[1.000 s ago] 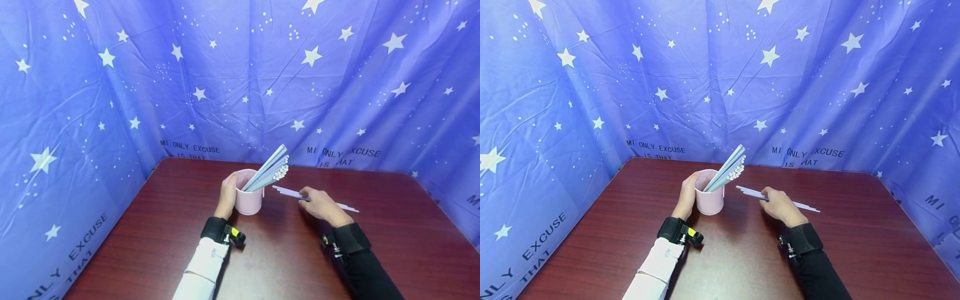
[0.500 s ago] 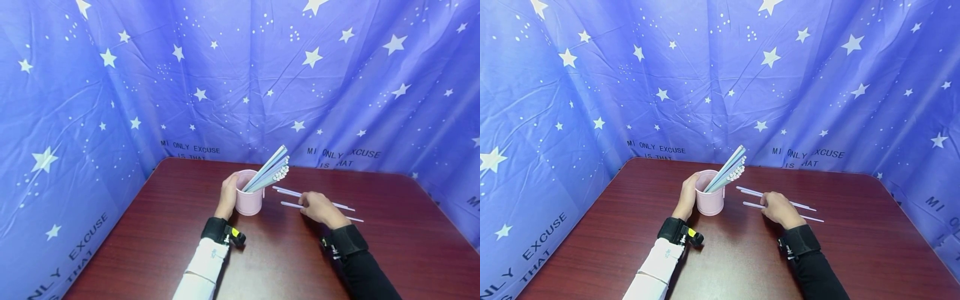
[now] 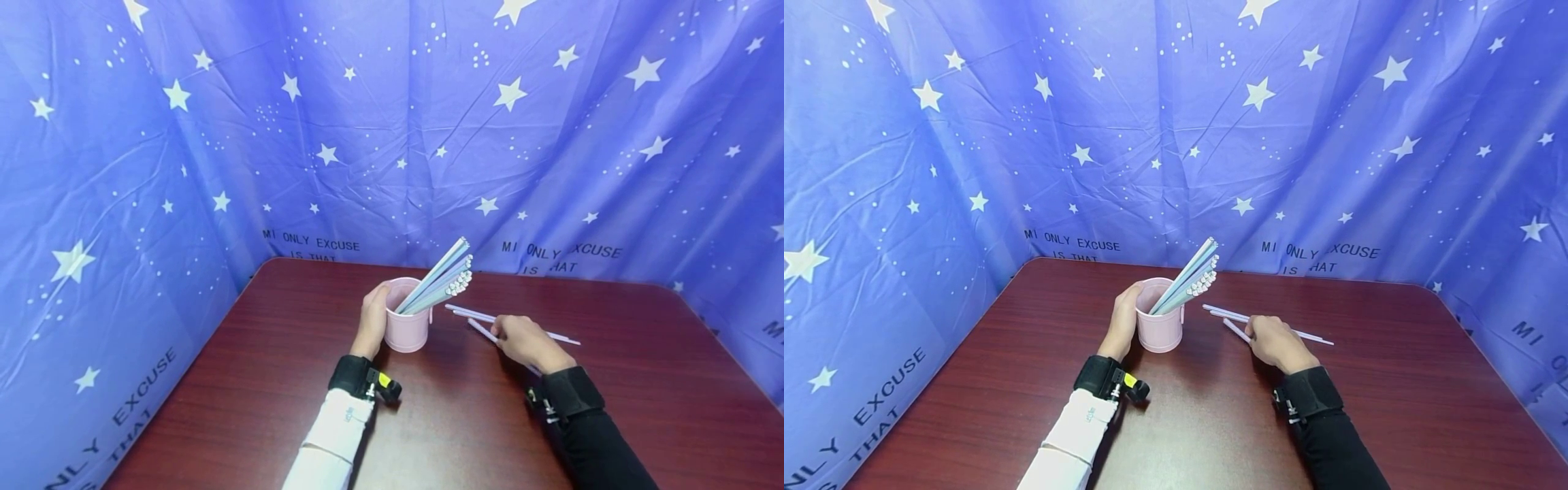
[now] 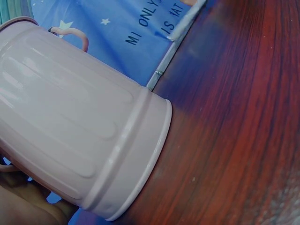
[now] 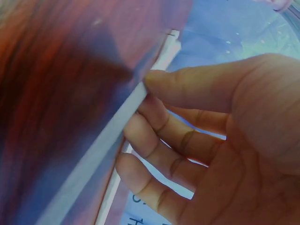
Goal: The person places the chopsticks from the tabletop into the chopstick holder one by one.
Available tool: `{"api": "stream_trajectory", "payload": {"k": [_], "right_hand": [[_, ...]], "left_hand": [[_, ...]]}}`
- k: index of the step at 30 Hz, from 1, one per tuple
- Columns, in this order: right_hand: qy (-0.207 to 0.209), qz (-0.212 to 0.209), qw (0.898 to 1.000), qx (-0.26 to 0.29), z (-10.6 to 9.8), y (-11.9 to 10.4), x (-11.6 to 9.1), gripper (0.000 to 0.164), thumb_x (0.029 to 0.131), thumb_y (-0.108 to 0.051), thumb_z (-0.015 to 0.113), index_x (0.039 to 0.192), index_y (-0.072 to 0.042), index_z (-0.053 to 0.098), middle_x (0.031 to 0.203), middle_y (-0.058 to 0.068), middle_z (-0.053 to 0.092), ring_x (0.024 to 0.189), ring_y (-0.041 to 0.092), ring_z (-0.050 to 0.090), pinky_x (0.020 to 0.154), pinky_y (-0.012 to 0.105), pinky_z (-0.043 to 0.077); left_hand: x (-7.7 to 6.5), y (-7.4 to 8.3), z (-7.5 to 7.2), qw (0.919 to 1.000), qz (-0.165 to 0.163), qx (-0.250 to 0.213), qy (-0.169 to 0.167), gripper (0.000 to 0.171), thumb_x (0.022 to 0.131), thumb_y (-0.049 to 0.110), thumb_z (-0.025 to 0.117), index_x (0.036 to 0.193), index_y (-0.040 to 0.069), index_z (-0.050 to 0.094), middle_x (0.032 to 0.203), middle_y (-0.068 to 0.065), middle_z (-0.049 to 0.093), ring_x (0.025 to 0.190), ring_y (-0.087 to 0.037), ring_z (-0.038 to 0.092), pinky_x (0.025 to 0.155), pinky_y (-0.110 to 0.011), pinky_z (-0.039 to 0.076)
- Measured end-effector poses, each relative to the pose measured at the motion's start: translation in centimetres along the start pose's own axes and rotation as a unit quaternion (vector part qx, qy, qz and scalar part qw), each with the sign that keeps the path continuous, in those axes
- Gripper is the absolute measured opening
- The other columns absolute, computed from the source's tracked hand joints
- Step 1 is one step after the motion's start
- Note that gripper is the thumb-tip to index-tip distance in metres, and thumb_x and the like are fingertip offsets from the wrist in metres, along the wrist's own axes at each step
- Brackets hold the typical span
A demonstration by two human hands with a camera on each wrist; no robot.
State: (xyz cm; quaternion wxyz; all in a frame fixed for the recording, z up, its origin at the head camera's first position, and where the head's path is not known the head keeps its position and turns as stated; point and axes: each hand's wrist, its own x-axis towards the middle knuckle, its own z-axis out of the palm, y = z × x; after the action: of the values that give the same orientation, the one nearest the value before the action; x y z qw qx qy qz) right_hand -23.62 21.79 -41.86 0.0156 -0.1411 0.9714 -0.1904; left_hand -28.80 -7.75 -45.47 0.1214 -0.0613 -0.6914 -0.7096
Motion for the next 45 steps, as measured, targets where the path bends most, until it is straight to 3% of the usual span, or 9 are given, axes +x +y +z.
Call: {"api": "stream_trajectory", "payload": {"k": [5, 11, 14, 21, 27, 30, 35, 39, 45], "right_hand": [[0.023, 0.001, 0.999, 0.024, -1.1, -0.4, 0.1, 0.007, 0.092, -0.005, 0.069, 0.098, -0.004, 0.072, 0.083, 0.003, 0.068, 0.081, 0.022, 0.062, 0.076, 0.041, 0.054], [0.089, -0.009, 0.994, 0.069, -2.6, -1.3, -0.2, 0.006, 0.095, -0.008, 0.068, 0.097, -0.004, 0.072, 0.085, 0.004, 0.065, 0.079, 0.019, 0.058, 0.074, 0.036, 0.048], [0.123, -0.009, 0.989, 0.083, -3.4, -1.8, -0.4, 0.008, 0.099, -0.010, 0.067, 0.099, -0.004, 0.073, 0.088, 0.006, 0.065, 0.082, 0.020, 0.058, 0.075, 0.036, 0.047], [0.200, 0.007, 0.973, 0.116, -5.1, -2.7, -1.2, 0.014, 0.103, -0.015, 0.067, 0.108, -0.003, 0.072, 0.090, 0.007, 0.070, 0.077, 0.016, 0.059, 0.069, 0.028, 0.049], [0.284, 0.033, 0.947, 0.144, -6.1, -3.5, -1.8, 0.018, 0.105, -0.019, 0.065, 0.115, -0.005, 0.071, 0.099, 0.012, 0.074, 0.078, 0.005, 0.057, 0.068, 0.016, 0.046], [0.325, 0.047, 0.929, 0.167, -6.5, -4.0, -2.1, 0.020, 0.104, -0.018, 0.065, 0.118, -0.005, 0.070, 0.097, 0.008, 0.076, 0.075, -0.006, 0.059, 0.067, 0.011, 0.045], [0.381, 0.050, 0.888, 0.253, -7.0, -4.7, -2.3, 0.019, 0.103, -0.015, 0.067, 0.119, -0.006, 0.066, 0.084, -0.019, 0.072, 0.069, -0.009, 0.065, 0.062, 0.009, 0.051], [0.419, -0.003, 0.840, 0.346, -7.3, -5.4, -2.5, 0.011, 0.103, -0.006, 0.067, 0.113, -0.009, 0.065, 0.086, -0.020, 0.075, 0.073, -0.001, 0.073, 0.070, 0.012, 0.060], [0.432, -0.171, 0.744, 0.479, -7.6, -6.5, -2.8, 0.020, 0.100, 0.011, 0.063, 0.112, -0.005, 0.066, 0.094, 0.009, 0.079, 0.080, 0.014, 0.079, 0.080, 0.025, 0.066]], "left_hand": [[0.0, 0.2, 0.1, 0.9999, -0.015, -0.002, 0.000, 0.045, 0.107, 0.026, 0.048, 0.132, -0.001, 0.074, 0.135, -0.018, 0.074, 0.133, -0.030, 0.065, 0.121, -0.047, 0.047], [2.4, -5.0, -0.5, 0.9997, 0.024, 0.003, -0.002, 0.040, 0.107, 0.037, 0.054, 0.126, 0.014, 0.080, 0.126, -0.004, 0.079, 0.122, -0.016, 0.069, 0.108, -0.033, 0.054], [2.7, -5.5, -0.4, 0.9997, 0.019, 0.015, 0.001, 0.039, 0.107, 0.036, 0.053, 0.125, 0.015, 0.080, 0.125, -0.002, 0.080, 0.122, -0.015, 0.069, 0.109, -0.033, 0.053], [-0.1, 0.2, 0.2, 0.9999, -0.012, -0.001, 0.005, 0.044, 0.108, 0.026, 0.048, 0.131, -0.001, 0.074, 0.134, -0.018, 0.075, 0.132, -0.031, 0.066, 0.120, -0.047, 0.048], [-0.1, 0.5, 0.2, 0.9998, -0.019, 0.000, 0.005, 0.043, 0.109, 0.024, 0.047, 0.132, -0.001, 0.074, 0.135, -0.019, 0.074, 0.134, -0.032, 0.065, 0.122, -0.047, 0.047], [0.8, -1.4, -0.2, 0.9999, 0.016, 0.000, -0.001, 0.044, 0.108, 0.031, 0.050, 0.129, 0.003, 0.077, 0.129, -0.013, 0.077, 0.127, -0.026, 0.069, 0.115, -0.042, 0.052], [2.0, -4.4, -0.5, 0.9990, 0.044, -0.005, 0.000, 0.043, 0.107, 0.035, 0.053, 0.127, 0.007, 0.078, 0.126, -0.009, 0.079, 0.122, -0.022, 0.071, 0.111, -0.037, 0.054], [0.8, -1.7, -0.2, 0.9999, 0.013, -0.011, -0.001, 0.043, 0.106, 0.029, 0.051, 0.129, 0.002, 0.076, 0.131, -0.015, 0.076, 0.129, -0.029, 0.068, 0.118, -0.045, 0.050], [-0.1, 0.7, 0.3, 0.9996, -0.026, -0.003, 0.010, 0.041, 0.108, 0.019, 0.047, 0.131, -0.002, 0.074, 0.135, -0.020, 0.074, 0.134, -0.033, 0.065, 0.122, -0.048, 0.047]]}}
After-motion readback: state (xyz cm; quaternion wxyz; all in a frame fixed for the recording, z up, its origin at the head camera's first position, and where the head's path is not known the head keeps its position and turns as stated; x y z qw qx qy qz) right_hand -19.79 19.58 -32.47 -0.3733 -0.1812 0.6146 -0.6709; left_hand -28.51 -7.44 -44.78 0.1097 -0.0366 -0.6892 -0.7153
